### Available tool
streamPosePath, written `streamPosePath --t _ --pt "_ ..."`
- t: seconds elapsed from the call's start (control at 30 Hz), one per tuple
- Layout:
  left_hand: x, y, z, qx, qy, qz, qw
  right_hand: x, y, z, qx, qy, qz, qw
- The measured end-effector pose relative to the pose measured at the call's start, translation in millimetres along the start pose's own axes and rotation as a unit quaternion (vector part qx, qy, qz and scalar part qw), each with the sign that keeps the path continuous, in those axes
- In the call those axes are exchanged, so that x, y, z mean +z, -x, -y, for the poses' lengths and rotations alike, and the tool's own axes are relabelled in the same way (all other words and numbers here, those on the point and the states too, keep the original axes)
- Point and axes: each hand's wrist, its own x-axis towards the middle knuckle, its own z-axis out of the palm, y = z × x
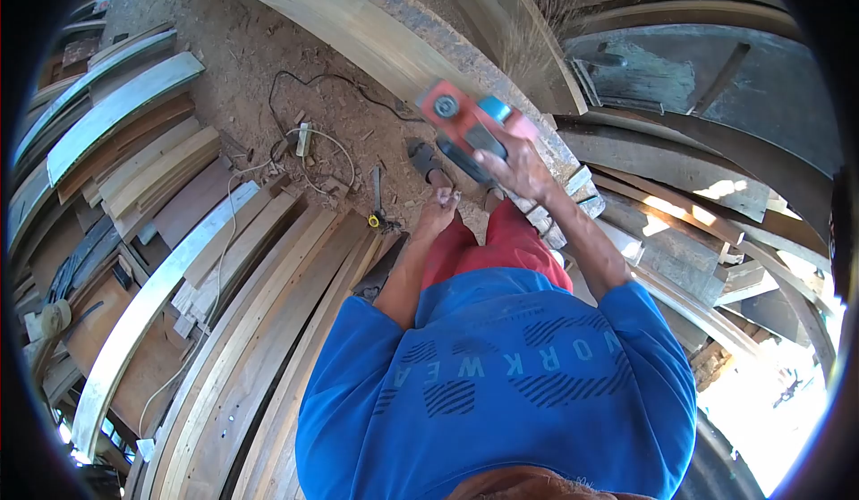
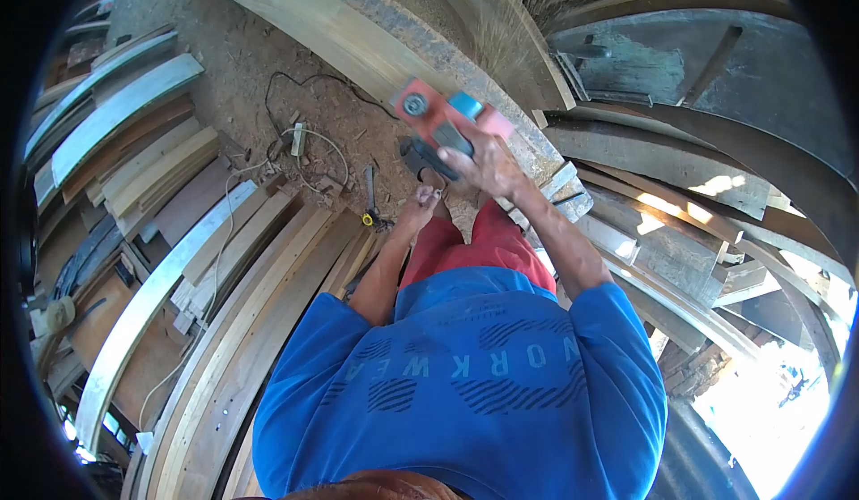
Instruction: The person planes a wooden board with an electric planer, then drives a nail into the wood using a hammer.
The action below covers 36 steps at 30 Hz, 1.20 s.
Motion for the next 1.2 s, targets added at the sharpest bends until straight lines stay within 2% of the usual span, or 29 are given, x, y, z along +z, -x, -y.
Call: streamPosePath --t 0.07,0.17,0.23,0.3,0.33,0.43,0.5,0.6,0.63,0.67,0.77,0.87,0.9,0.97,1.0,1.03,1.07,1.17,1.2 --pt "-1 -12 -20 0.028 0.037 -0.061 0.997 -5 -20 5 -0.034 -0.031 -0.031 0.998" --pt "-49 -22 -97 0.052 -0.057 -0.152 0.985 -34 -9 8 0.079 -0.145 -0.033 0.986" --pt "-52 -38 -115 0.204 -0.145 -0.350 0.903 -51 12 15 0.066 -0.199 -0.112 0.971" --pt "-62 -55 -151 0.272 -0.224 -0.305 0.885 -67 35 15 0.127 -0.215 -0.139 0.958" --pt "-70 -61 -172 0.305 -0.264 -0.283 0.870 -72 43 8 0.123 -0.200 -0.153 0.960" --pt "-49 -75 -231 0.360 -0.343 -0.125 0.859 -81 66 -25 0.108 -0.110 -0.187 0.970" --pt "-25 -91 -228 0.364 -0.367 -0.101 0.850 -79 80 -39 0.145 -0.142 -0.202 0.958" --pt "-27 -80 -235 0.324 -0.374 -0.074 0.866 -81 100 -50 0.202 -0.086 -0.203 0.954" --pt "-25 -77 -236 0.310 -0.377 -0.076 0.870 -75 103 -53 0.173 -0.073 -0.232 0.954" --pt "-25 -72 -234 0.296 -0.377 -0.076 0.874 -76 109 -56 0.191 -0.085 -0.214 0.954" --pt "-27 -65 -205 0.292 -0.385 -0.083 0.871 -70 116 -78 0.140 -0.114 -0.197 0.964" --pt "-34 -40 -189 0.295 -0.271 -0.194 0.896 -72 114 -67 0.176 -0.174 -0.166 0.954" --pt "-35 -35 -186 0.196 -0.249 -0.265 0.911 -71 109 -70 0.165 -0.173 -0.160 0.958" --pt "-36 -27 -179 -0.014 -0.189 -0.391 0.900 -65 102 -77 0.149 -0.169 -0.146 0.963" --pt "-32 -40 -160 -0.066 -0.053 -0.344 0.935 -66 98 -72 0.151 -0.158 -0.141 0.966" --pt "-24 -63 -128 -0.116 0.084 -0.290 0.946 -65 93 -65 0.158 -0.164 -0.129 0.965" --pt "-21 -75 -109 -0.160 0.220 -0.228 0.935 -64 88 -59 0.166 -0.171 -0.118 0.964" --pt "-26 -66 -116 -0.073 0.351 -0.115 0.926 -54 75 -60 0.157 -0.165 -0.122 0.966" --pt "-26 -66 -112 -0.068 0.335 -0.107 0.934 -48 71 -61 0.157 -0.161 -0.130 0.966"
